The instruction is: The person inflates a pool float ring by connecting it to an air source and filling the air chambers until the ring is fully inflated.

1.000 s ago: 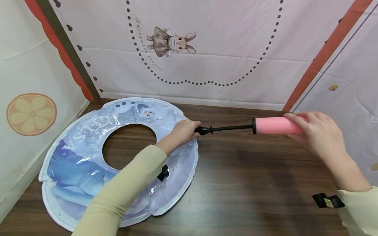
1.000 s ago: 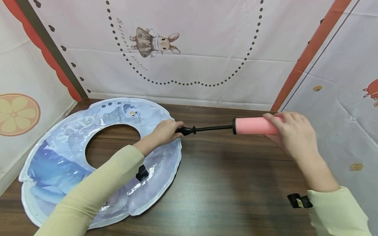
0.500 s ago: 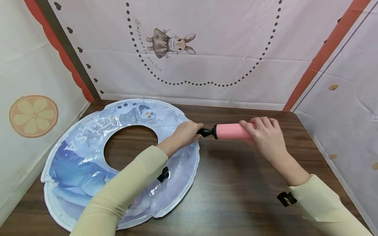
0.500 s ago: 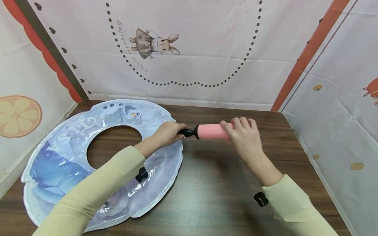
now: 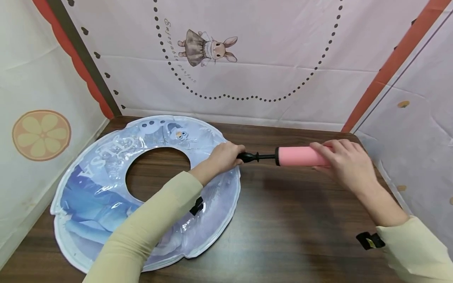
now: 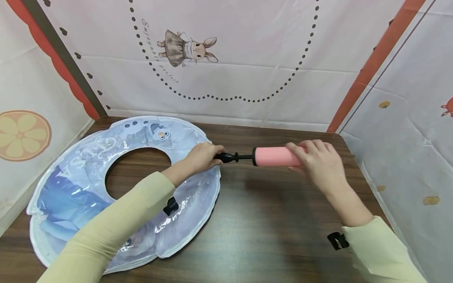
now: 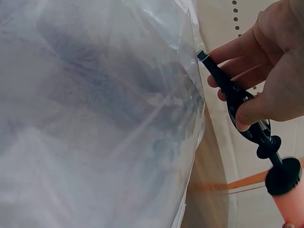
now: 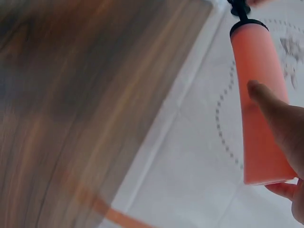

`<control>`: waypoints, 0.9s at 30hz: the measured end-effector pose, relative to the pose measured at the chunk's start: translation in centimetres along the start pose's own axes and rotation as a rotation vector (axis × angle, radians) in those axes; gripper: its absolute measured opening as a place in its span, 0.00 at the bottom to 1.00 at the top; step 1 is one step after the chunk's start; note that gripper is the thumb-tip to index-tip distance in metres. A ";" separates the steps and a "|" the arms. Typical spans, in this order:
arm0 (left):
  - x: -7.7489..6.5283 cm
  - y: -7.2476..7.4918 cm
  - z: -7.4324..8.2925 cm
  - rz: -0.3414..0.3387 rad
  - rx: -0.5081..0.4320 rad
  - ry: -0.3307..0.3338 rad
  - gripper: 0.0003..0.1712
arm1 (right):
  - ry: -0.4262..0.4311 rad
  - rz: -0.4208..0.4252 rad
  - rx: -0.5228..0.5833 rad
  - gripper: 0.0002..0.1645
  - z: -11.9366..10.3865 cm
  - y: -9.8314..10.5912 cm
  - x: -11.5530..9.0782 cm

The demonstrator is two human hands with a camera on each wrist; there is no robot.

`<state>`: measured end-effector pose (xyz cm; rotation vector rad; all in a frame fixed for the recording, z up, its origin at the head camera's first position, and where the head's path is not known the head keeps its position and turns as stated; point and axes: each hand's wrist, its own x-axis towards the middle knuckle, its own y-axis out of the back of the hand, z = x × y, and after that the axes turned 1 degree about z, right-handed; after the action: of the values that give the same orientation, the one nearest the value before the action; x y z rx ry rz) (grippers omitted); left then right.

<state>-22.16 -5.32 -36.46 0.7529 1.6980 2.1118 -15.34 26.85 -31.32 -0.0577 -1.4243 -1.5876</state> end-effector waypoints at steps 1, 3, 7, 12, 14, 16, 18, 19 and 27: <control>0.0 0.0 -0.1 -0.003 -0.002 0.003 0.12 | -0.010 0.009 0.001 0.32 0.5 0.5 -0.3; 0.0 0.1 -0.2 -0.003 0.000 0.012 0.12 | -0.034 0.040 -0.011 0.36 1.6 1.4 -1.1; 0.1 0.0 -0.6 0.004 0.011 0.030 0.12 | -0.060 0.091 -0.050 0.40 2.7 2.5 -2.2; 0.3 -0.1 -0.1 0.015 0.009 -0.003 0.10 | -0.017 0.097 -0.072 0.35 0.9 1.2 -1.2; 0.4 0.0 0.2 0.026 0.008 -0.015 0.10 | 0.007 0.097 -0.085 0.28 -0.5 0.3 -0.1; 0.4 0.0 0.5 0.038 0.009 -0.018 0.10 | 0.029 0.111 -0.104 0.23 -1.7 -0.5 1.0; 0.4 -0.1 0.6 0.046 0.010 -0.018 0.09 | 0.040 0.105 -0.117 0.28 -2.6 -1.3 1.9; 0.4 -0.1 0.6 0.051 0.008 -0.020 0.09 | 0.043 0.112 -0.117 0.31 -3.0 -1.7 2.1; 0.3 0.0 0.4 0.067 -0.009 -0.004 0.11 | 0.016 0.072 -0.075 0.34 -3.3 -2.5 2.7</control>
<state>-22.18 -4.83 -36.34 0.8218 1.6830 2.1597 -16.69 22.30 -32.62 -0.1384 -1.3355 -1.5784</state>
